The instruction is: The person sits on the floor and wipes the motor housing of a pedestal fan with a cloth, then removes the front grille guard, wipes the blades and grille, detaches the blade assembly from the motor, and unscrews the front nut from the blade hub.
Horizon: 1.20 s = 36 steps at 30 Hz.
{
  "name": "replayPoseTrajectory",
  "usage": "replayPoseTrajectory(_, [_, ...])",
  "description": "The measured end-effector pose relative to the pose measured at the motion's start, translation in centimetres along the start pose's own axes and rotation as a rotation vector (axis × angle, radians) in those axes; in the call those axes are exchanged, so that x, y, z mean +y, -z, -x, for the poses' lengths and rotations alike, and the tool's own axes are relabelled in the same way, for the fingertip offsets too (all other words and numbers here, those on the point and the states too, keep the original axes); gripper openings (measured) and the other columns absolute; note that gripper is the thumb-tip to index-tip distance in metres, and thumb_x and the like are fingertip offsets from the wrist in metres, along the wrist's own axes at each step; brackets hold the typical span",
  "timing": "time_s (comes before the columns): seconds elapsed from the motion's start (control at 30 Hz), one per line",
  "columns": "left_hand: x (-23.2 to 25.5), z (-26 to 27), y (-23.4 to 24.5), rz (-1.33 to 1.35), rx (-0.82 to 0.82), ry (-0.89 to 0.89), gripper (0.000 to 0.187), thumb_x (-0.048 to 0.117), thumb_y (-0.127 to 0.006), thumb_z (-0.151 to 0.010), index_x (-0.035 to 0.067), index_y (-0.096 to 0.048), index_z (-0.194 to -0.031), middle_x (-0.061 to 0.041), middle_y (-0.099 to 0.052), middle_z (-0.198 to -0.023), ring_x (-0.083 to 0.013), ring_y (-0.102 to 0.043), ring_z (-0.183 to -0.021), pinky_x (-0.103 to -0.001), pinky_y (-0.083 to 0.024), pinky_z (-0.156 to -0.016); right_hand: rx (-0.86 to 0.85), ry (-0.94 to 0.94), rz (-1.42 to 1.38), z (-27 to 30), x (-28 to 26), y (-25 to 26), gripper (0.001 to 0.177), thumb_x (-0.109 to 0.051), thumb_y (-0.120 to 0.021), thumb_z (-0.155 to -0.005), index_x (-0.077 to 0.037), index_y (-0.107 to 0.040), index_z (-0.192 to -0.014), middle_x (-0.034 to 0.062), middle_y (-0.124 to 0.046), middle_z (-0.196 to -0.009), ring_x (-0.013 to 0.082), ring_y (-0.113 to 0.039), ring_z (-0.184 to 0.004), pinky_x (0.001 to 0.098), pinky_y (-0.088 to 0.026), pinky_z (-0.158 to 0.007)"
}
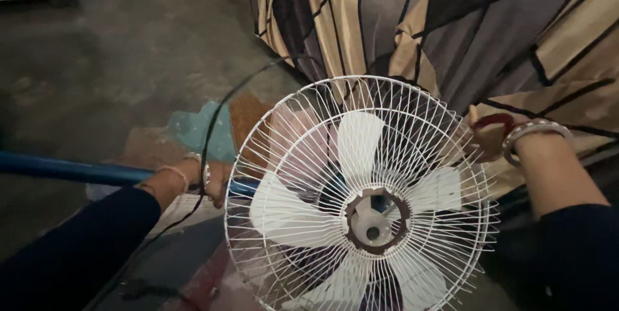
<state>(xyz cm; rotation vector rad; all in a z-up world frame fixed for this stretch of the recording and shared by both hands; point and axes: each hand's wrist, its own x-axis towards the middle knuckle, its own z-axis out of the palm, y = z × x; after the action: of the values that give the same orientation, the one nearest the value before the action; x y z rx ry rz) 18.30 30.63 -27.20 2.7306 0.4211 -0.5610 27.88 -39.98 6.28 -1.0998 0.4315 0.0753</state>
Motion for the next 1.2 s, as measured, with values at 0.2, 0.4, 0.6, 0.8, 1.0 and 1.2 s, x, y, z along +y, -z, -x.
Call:
replayPoseTrajectory(0.2, [0.5,0.3,-0.3,0.058,-0.133,-0.079,0.024,0.019,-0.064,-0.09,0.006,-0.075,-0.106,-0.022,-0.073,-0.105,-0.0392,-0.069,-0.095,-0.051,-0.054,-0.082,0.014,0.002,0.017,-0.7,1.2,-0.9,0.074,-0.031,-0.063,-0.092,-0.01,-0.028,-0.154,0.0195,-0.041,-0.156,0.0365,-0.049,-0.138,0.0539,-0.054,-0.104])
replayPoseTrajectory(0.4, [-1.1,0.7,1.0,0.043,-0.048,-0.092,0.024,0.018,-0.062,-0.09,0.005,-0.074,-0.106,-0.024,-0.072,-0.105,-0.0421,-0.069,-0.094,-0.053,-0.054,-0.082,0.014,0.03,0.003,-0.3,1.8,-2.5,0.075,-0.031,-0.064,-0.09,-0.013,-0.029,-0.154,0.0171,-0.041,-0.156,0.036,-0.049,-0.137,0.0546,-0.055,-0.103])
replayPoseTrajectory(0.6, [-0.1,1.0,5.2,-0.006,0.112,-0.188,0.023,0.016,-0.06,-0.091,0.005,-0.073,-0.107,-0.026,-0.071,-0.104,-0.045,-0.068,-0.094,-0.054,-0.054,-0.081,0.028,0.139,-0.021,3.7,-1.1,-4.4,0.076,-0.031,-0.066,-0.088,-0.016,-0.03,-0.154,0.0148,-0.042,-0.155,0.0355,-0.05,-0.136,0.0553,-0.056,-0.101])
replayPoseTrajectory(0.8, [5.3,8.8,17.8,-0.02,0.517,-0.392,0.023,0.014,-0.059,-0.091,0.005,-0.072,-0.108,-0.028,-0.07,-0.103,-0.0479,-0.067,-0.094,-0.056,-0.054,-0.081,0.036,0.237,0.155,10.1,3.5,-8.4,0.077,-0.031,-0.067,-0.086,-0.019,-0.03,-0.153,0.0125,-0.042,-0.155,0.035,-0.05,-0.135,0.0561,-0.057,-0.1])
replayPoseTrajectory(1.0, [14.4,24.6,20.2,0.084,1.098,-0.633,0.041,0.009,-0.052,-0.093,0.016,-0.061,-0.133,-0.017,-0.062,-0.124,-0.0398,-0.058,-0.118,-0.058,-0.042,-0.095,0.151,0.636,1.202,16.7,12.1,-8.9,0.081,-0.042,-0.07,-0.094,-0.013,-0.039,-0.163,0.0247,-0.051,-0.157,0.0414,-0.053,-0.145,0.0519,-0.044,-0.124])
replayPoseTrajectory(1.2, [18.6,33.1,20.1,0.105,1.373,-0.924,0.035,0.021,-0.056,-0.105,0.017,-0.057,-0.14,-0.009,-0.058,-0.138,-0.0305,-0.054,-0.129,-0.052,-0.041,-0.108,0.05,0.849,1.691,22.2,18.7,-7.7,0.095,-0.053,-0.078,-0.08,-0.022,-0.033,-0.158,0.0208,-0.019,-0.166,0.0461,-0.02,-0.151,0.0696,-0.026,-0.113])
